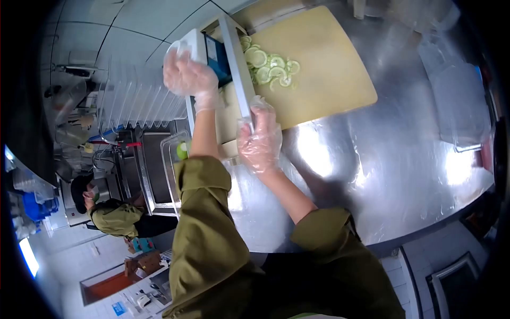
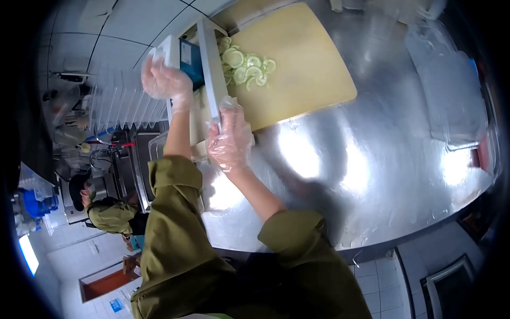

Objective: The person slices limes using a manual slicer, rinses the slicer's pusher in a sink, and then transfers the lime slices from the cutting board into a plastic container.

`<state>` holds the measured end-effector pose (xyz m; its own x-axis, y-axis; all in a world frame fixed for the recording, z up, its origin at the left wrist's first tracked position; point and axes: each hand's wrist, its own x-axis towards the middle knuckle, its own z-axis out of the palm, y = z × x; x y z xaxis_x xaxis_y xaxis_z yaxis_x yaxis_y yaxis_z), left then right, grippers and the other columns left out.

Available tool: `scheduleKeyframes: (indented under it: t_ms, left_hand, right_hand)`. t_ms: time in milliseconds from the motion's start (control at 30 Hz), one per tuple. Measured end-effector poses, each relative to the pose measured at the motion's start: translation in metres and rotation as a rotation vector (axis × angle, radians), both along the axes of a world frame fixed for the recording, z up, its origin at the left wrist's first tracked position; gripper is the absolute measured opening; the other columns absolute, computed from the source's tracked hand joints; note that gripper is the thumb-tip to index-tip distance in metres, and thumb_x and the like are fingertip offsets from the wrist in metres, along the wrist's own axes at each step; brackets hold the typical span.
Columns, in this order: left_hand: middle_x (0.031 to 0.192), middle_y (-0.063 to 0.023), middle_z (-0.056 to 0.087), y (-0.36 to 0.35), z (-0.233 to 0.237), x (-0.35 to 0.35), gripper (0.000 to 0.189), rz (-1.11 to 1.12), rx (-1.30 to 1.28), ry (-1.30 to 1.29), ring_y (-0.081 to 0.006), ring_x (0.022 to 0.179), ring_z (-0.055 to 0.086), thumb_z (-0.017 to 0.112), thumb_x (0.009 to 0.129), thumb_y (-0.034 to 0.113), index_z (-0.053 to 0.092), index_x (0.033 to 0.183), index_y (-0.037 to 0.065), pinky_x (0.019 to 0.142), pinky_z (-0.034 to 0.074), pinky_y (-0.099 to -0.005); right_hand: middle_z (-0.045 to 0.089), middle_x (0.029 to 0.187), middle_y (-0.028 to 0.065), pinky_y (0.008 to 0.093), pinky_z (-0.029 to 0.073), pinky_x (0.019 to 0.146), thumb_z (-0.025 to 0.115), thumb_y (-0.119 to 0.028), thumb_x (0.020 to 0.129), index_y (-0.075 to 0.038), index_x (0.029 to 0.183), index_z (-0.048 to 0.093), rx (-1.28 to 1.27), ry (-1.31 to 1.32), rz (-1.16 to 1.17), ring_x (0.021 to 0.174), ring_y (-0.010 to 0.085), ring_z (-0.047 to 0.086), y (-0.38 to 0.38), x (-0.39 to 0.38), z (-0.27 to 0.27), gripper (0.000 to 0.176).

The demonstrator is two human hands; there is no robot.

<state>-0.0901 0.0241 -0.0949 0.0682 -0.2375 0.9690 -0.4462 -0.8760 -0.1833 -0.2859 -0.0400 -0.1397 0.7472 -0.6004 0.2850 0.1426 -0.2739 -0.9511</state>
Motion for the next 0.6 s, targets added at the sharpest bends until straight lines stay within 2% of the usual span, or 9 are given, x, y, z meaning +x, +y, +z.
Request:
scheduleKeyframes:
  t_ms: [100, 233, 300, 367, 467, 567, 600]
  left_hand:
    - [0.11, -0.0086, 0.058, 0.001, -0.002, 0.001, 0.026, 0.054, 0.015, 0.003, -0.0297, 0.096, 0.056, 0.038, 0.091, 0.027, 0.06, 0.094, 0.013, 0.078, 0.04, -0.0403]
    - [0.11, -0.0077, 0.057, 0.001, 0.002, -0.008, 0.026, -0.042, -0.029, 0.065, -0.0297, 0.096, 0.055, 0.038, 0.091, 0.028, 0.058, 0.095, 0.012, 0.079, 0.039, -0.0403]
    - [0.109, -0.0073, 0.056, -0.003, 0.003, -0.007, 0.025, -0.01, -0.08, 0.062, -0.0294, 0.095, 0.054, 0.038, 0.09, 0.028, 0.058, 0.093, 0.013, 0.078, 0.039, -0.0408]
    - [0.109, -0.0067, 0.056, -0.009, -0.002, 0.006, 0.025, 0.001, -0.111, 0.03, -0.0292, 0.095, 0.054, 0.038, 0.09, 0.028, 0.058, 0.091, 0.014, 0.078, 0.039, -0.0411]
    - [0.11, -0.0101, 0.061, -0.008, -0.009, 0.054, 0.034, 0.12, -0.096, 0.071, -0.0326, 0.098, 0.057, 0.044, 0.086, 0.039, 0.061, 0.099, 0.012, 0.081, 0.042, -0.0426]
    - [0.107, -0.009, 0.059, -0.023, -0.008, 0.086, 0.027, 0.177, -0.115, -0.002, -0.0316, 0.09, 0.053, 0.04, 0.087, 0.029, 0.059, 0.084, 0.011, 0.074, 0.04, -0.0446]
    - [0.109, -0.008, 0.058, -0.017, -0.008, 0.087, 0.026, 0.138, -0.086, -0.006, -0.0308, 0.093, 0.052, 0.041, 0.086, 0.03, 0.06, 0.084, 0.013, 0.075, 0.039, -0.0448]
  right_hand:
    - [0.052, 0.113, 0.0224, 0.0459, 0.044, 0.085, 0.06, -0.008, 0.078, -0.002, 0.114, 0.047, 0.014, -0.004, 0.036, 0.1, 0.0425, 0.053, -0.004, -0.001, 0.0, 0.039]
    - [0.053, 0.113, 0.0207, 0.0441, 0.043, 0.089, 0.063, -0.007, 0.076, -0.001, 0.116, 0.047, 0.031, 0.016, 0.03, 0.104, 0.0393, 0.052, 0.0, -0.003, 0.001, 0.044]
    - [0.052, 0.112, 0.0204, 0.0431, 0.042, 0.091, 0.063, -0.006, 0.075, -0.001, 0.117, 0.048, 0.039, 0.07, 0.064, 0.107, 0.0377, 0.051, 0.001, -0.005, 0.003, 0.045]
    - [0.052, 0.112, 0.0205, 0.0431, 0.042, 0.092, 0.062, -0.005, 0.074, -0.001, 0.117, 0.048, 0.034, 0.08, 0.073, 0.107, 0.0376, 0.051, -0.001, -0.001, 0.0, 0.045]
    - [0.051, 0.113, 0.0203, 0.0427, 0.042, 0.092, 0.061, -0.003, 0.072, -0.001, 0.117, 0.048, 0.087, 0.055, 0.123, 0.108, 0.0373, 0.051, -0.003, -0.002, 0.0, 0.046]
    - [0.051, 0.114, 0.0196, 0.0415, 0.042, 0.094, 0.06, 0.0, 0.071, -0.001, 0.117, 0.048, 0.202, -0.133, 0.085, 0.11, 0.0372, 0.051, 0.003, 0.006, -0.011, 0.047]
    - [0.051, 0.118, 0.0186, 0.0393, 0.041, 0.096, 0.058, 0.002, 0.07, 0.0, 0.117, 0.049, 0.063, -0.058, 0.079, 0.112, 0.0354, 0.051, -0.004, 0.003, -0.001, 0.048]
